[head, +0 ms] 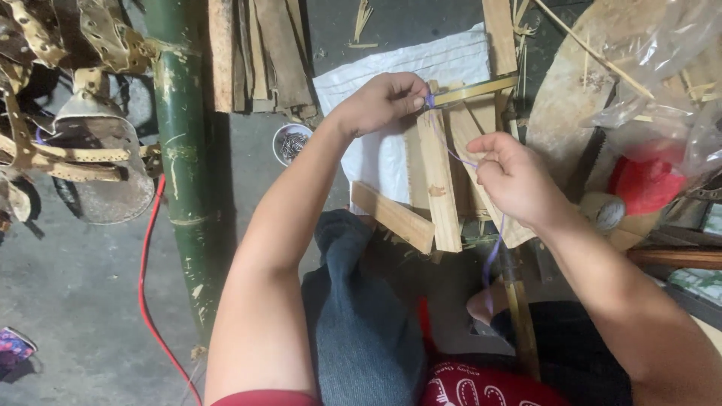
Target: Wrapping a thin string around wooden components to secure a joint during instrument assembly
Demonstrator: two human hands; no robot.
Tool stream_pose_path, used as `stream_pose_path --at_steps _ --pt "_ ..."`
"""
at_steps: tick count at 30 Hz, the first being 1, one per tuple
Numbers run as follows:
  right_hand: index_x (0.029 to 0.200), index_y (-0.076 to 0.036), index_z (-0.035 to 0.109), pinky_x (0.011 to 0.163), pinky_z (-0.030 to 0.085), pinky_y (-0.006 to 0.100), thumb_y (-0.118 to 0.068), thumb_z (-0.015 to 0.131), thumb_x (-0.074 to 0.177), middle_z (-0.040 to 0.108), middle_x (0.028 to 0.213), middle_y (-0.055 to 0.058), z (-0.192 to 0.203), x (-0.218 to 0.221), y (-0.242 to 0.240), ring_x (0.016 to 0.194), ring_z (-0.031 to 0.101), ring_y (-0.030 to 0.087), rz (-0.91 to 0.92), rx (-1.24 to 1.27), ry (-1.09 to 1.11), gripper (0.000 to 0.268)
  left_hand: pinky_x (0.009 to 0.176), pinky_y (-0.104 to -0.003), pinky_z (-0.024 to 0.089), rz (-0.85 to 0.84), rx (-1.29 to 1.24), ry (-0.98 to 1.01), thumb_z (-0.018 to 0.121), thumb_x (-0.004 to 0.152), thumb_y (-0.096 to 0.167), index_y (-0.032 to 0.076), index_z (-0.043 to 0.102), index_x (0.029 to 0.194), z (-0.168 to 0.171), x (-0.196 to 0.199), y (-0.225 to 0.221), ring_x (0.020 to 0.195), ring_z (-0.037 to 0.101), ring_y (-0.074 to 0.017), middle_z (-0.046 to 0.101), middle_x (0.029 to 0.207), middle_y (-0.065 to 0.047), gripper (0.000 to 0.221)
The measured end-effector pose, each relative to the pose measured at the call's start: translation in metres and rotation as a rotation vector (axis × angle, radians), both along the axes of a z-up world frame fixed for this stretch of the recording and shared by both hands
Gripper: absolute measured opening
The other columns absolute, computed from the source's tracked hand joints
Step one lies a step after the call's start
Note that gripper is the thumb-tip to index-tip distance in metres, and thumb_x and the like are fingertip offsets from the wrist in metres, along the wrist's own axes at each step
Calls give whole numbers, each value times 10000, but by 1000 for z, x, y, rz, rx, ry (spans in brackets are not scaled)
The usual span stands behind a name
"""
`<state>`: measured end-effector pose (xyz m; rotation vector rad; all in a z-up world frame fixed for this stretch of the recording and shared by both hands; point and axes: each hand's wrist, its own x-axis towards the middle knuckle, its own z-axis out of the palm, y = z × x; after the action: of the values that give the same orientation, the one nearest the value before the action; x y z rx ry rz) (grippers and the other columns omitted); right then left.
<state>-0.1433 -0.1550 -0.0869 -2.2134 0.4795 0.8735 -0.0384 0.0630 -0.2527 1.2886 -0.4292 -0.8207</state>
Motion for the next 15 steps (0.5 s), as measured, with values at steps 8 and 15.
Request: stream_pose_path --at_steps 8,15 --pt "1059 -20 719 615 543 311 -153 560 1008 700 717 94 15 10 23 588 637 165 2 -61 -3 213 947 -282 505 86 -94 78 608 1029 149 130 689 1044 -15 -4 -5 1002 631 -118 683 1006 14 84" --pt "1113 31 642 522 527 303 -21 516 1024 673 796 153 16 23 27 611 644 214 -195 52 -51 162 930 -262 495 131 -180 154 614 1030 141 120 677 1073 -36 -3 -5 1011 606 -122 678 1080 1 79"
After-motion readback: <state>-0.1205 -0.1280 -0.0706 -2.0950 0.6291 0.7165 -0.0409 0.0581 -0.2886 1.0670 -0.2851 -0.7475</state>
